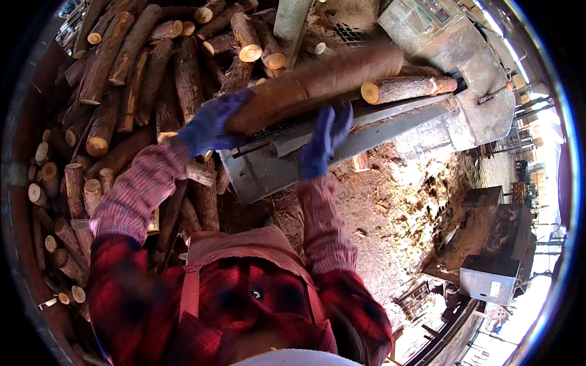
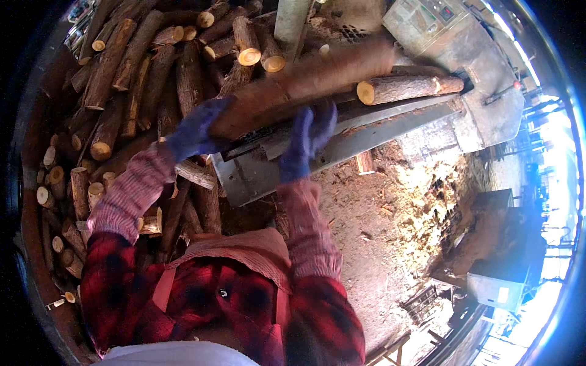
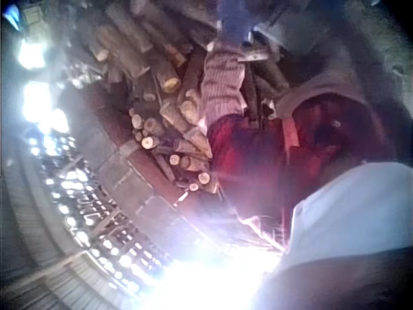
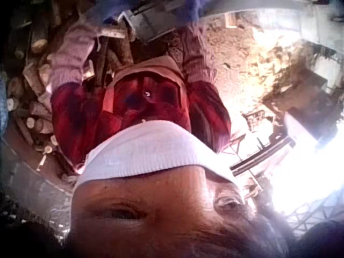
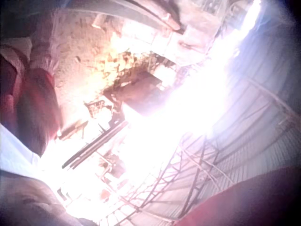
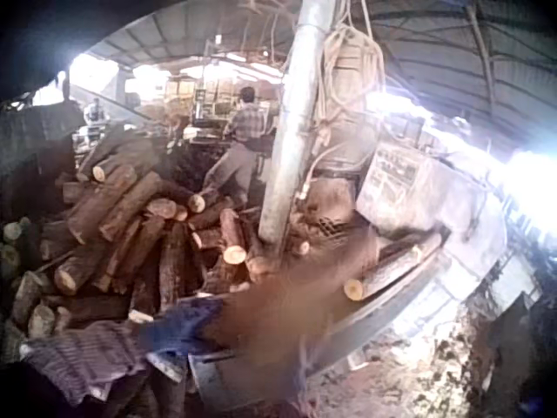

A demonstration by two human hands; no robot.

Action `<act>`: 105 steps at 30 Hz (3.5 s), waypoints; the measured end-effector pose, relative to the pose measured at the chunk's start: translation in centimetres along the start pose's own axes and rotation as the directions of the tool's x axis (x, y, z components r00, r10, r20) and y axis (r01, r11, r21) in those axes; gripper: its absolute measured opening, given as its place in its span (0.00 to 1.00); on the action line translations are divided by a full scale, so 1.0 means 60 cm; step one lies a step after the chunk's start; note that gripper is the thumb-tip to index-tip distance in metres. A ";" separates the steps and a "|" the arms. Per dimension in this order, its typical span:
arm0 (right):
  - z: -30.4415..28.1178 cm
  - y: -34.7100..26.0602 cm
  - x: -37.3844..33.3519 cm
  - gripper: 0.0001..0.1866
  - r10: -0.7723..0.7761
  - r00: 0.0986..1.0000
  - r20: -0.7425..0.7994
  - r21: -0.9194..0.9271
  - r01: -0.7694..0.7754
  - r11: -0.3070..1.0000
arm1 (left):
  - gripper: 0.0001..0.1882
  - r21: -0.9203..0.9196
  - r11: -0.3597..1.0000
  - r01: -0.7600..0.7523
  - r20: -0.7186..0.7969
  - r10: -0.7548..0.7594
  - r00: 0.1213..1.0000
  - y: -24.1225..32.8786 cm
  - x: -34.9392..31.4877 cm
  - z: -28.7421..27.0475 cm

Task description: The person picks up logs from a large pile and feeds them into a wood processing machine. They use a metal bar to push the logs through the machine and occasionally clear sawdust from the output chute.

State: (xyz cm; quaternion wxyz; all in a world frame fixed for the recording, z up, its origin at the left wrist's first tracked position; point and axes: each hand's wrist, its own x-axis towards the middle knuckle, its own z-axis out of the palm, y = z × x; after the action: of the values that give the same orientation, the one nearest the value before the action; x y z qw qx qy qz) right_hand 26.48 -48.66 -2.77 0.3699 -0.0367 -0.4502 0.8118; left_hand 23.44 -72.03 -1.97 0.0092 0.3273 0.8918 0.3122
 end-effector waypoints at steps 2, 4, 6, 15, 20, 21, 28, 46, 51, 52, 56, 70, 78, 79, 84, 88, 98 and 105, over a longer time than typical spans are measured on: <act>-0.063 0.002 -0.010 0.28 -0.009 0.995 -0.096 -0.084 0.001 0.997 | 0.45 0.284 0.942 0.177 0.171 -0.231 0.958 0.041 0.057 0.033; -0.063 0.020 -0.034 0.23 -0.066 0.996 0.059 -0.237 0.079 0.968 | 0.42 0.524 0.816 0.245 0.153 -0.373 0.915 0.053 0.064 0.032; 0.024 0.015 -0.074 0.16 -0.152 0.975 0.162 -0.244 0.189 0.951 | 0.41 0.361 0.905 0.227 0.110 -0.283 0.953 0.036 0.059 0.060; 0.268 0.075 -0.304 0.15 0.053 0.404 0.913 -0.158 0.230 0.960 | 0.36 -0.096 0.856 0.508 -0.499 -0.483 0.720 -0.117 -0.340 0.131; 0.380 0.251 -0.542 0.38 0.404 -0.175 0.898 -0.438 -0.257 0.862 | 0.22 -0.480 0.111 0.870 -0.212 -0.977 0.007 -0.127 -0.766 0.063; 0.423 0.248 -0.621 0.38 0.426 -0.247 0.871 -0.489 -0.345 0.801 | 0.21 -0.634 0.183 0.752 -0.411 -0.903 -0.126 -0.197 -0.909 0.159; 0.715 0.512 -0.736 0.43 0.540 0.038 0.841 -0.513 -0.262 0.818 | 0.23 -0.868 0.436 0.238 -0.480 -0.612 -0.628 -0.348 -1.264 0.041; 0.752 0.353 -0.648 0.42 0.469 0.019 0.883 -0.202 -0.886 0.416 | 0.28 -0.801 0.593 0.085 -0.595 -0.771 -0.228 -0.091 -1.061 -0.158; 0.479 0.383 -0.592 0.40 0.703 -0.043 0.710 -0.081 -0.997 0.020 | 0.30 -0.786 0.513 0.344 -0.523 -0.849 0.071 -0.012 -0.840 -0.156; 0.439 0.381 -0.552 0.40 0.726 0.027 0.687 -0.023 -0.998 0.058 | 0.33 -0.706 0.572 0.417 -0.535 -0.817 0.216 -0.009 -0.817 -0.145; 0.357 0.344 -0.321 0.37 0.664 0.455 0.594 0.236 -0.887 0.397 | 0.44 -0.592 0.740 0.320 -0.501 -0.648 0.574 -0.025 -0.654 -0.100; -0.028 0.127 -0.003 0.27 -0.221 0.936 0.275 -0.578 0.344 0.740 | 0.42 -0.261 0.950 0.172 -0.072 -0.196 0.978 -0.111 -0.157 0.028; 0.291 0.089 -0.226 0.29 0.013 0.543 0.840 -0.097 0.127 0.987 | 0.45 -0.033 0.987 0.155 -0.469 -0.153 0.870 -0.093 -0.200 0.079; 0.308 0.117 -0.266 0.31 0.196 0.401 0.895 -0.239 0.059 0.969 | 0.44 -0.135 0.960 0.246 -0.532 -0.280 0.799 -0.112 -0.258 0.100; 0.392 0.242 -0.547 0.44 0.558 -0.230 0.797 -0.598 -0.169 0.784 | 0.30 -0.769 0.209 0.604 -0.179 -0.978 0.110 -0.115 -0.683 0.069; 0.475 0.336 -0.681 0.49 0.580 -0.295 0.760 -0.640 -0.182 0.746 | 0.29 -0.808 0.097 0.581 -0.351 -0.871 -0.343 -0.259 -1.074 0.134; 0.535 0.377 -0.789 0.38 0.745 -0.212 0.632 -0.774 -0.209 0.597 | 0.23 -0.582 0.428 0.691 -0.705 -0.689 -0.168 -0.454 -1.416 0.181; 0.595 0.303 -0.715 0.33 0.437 -0.121 0.891 -0.452 -0.148 0.880 | 0.23 -0.903 0.177 -0.392 0.009 -0.903 -0.430 -0.247 -1.235 0.038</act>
State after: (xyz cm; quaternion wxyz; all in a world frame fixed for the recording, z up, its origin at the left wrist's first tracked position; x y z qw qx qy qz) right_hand 33.17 -106.81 -7.17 -0.2643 0.4180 -0.6334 0.5952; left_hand 73.59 -123.20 -26.07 -0.3438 -0.5393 0.2646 0.7218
